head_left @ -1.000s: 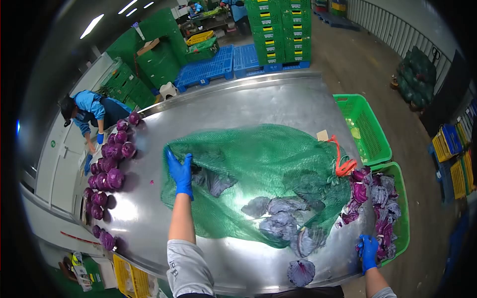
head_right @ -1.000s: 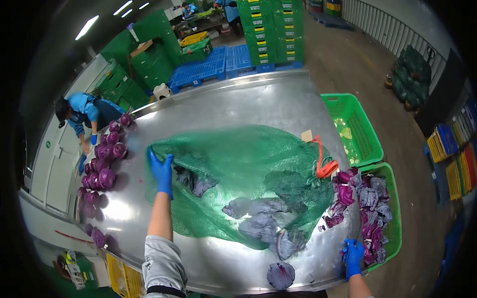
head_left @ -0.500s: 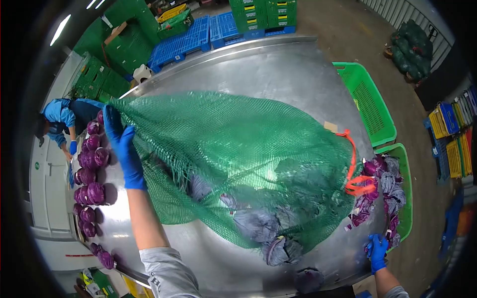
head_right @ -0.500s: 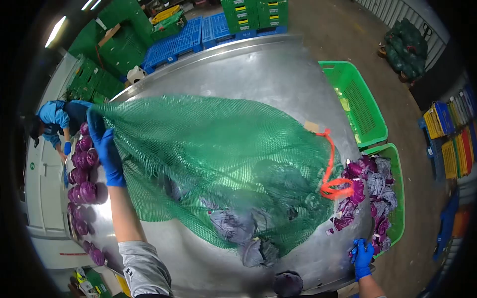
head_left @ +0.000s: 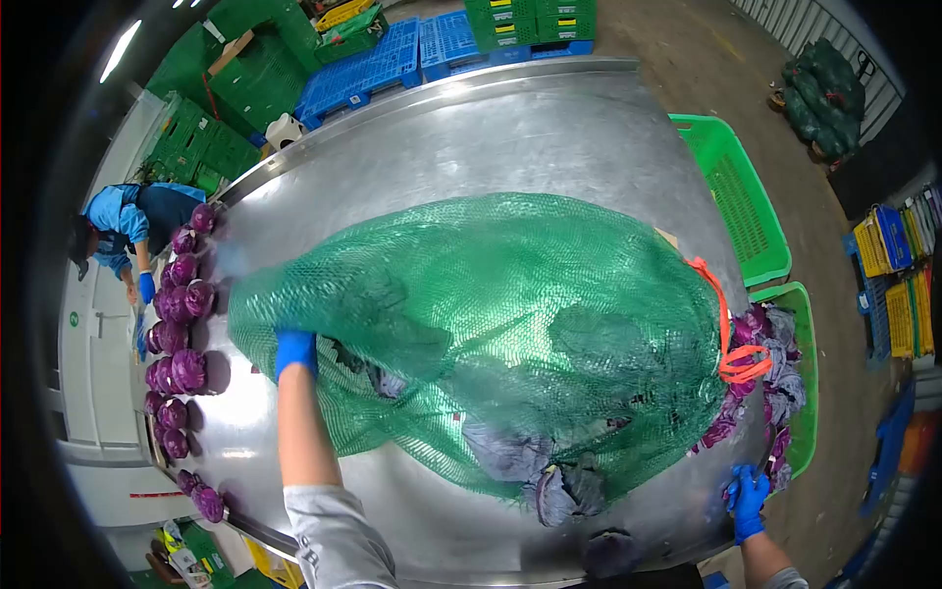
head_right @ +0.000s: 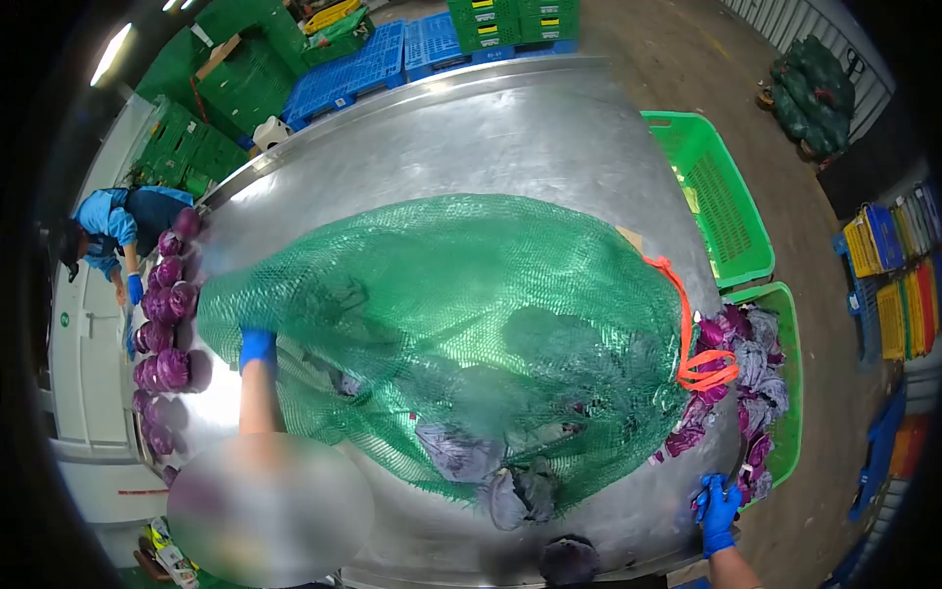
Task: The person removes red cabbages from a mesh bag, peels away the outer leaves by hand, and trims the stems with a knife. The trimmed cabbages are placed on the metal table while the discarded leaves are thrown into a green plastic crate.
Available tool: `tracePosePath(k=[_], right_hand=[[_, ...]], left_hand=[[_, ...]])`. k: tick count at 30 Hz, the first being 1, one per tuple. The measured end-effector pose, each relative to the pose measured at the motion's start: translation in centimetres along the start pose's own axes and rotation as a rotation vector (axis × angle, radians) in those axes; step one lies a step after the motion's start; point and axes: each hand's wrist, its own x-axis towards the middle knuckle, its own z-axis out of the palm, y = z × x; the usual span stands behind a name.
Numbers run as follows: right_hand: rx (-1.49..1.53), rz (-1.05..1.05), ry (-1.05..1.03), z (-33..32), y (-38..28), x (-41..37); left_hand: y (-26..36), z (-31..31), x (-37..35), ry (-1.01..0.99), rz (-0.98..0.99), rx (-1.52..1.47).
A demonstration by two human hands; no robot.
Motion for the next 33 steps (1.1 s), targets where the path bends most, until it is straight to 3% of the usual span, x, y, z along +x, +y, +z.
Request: tracePosePath(k=[1,5,12,18,24,28,33], right_hand=[[-0.001,0.001,0.007,0.1,0.0,0.0],[0.009,0.062,0.117,-0.2,0.6,-0.1],[0.031,0.039,-0.002,0.5,-0.8,-0.2],[0.081,-0.01,-0.082,0.2,-0.5,-0.3],[0.11,-0.018,-0.125,0.3,-1.2,-0.7],[0.16,-0.036,-0.158,0.0,0.9,0.7],[0.265,-0.03,-0.144,0.3,0.8,0.6]], left_hand=[[-2.9,0.6,3.9,-0.036,0.264,0.29],[-6.3,4.2,8.8,-0.066,0.209,0.385],[-6.0,4.5,5.0,-0.191,0.157,0.334],[2.0,-2.3,-9.5,-0.391,0.002,0.091],[12.1,-4.1,-28.9,-0.819,-0.203,-0.05],[11.0,0.1,-38.7,-0.976,-0.017,0.132],[4.6,3.8,-47.0,-0.904,0.184,0.605]])
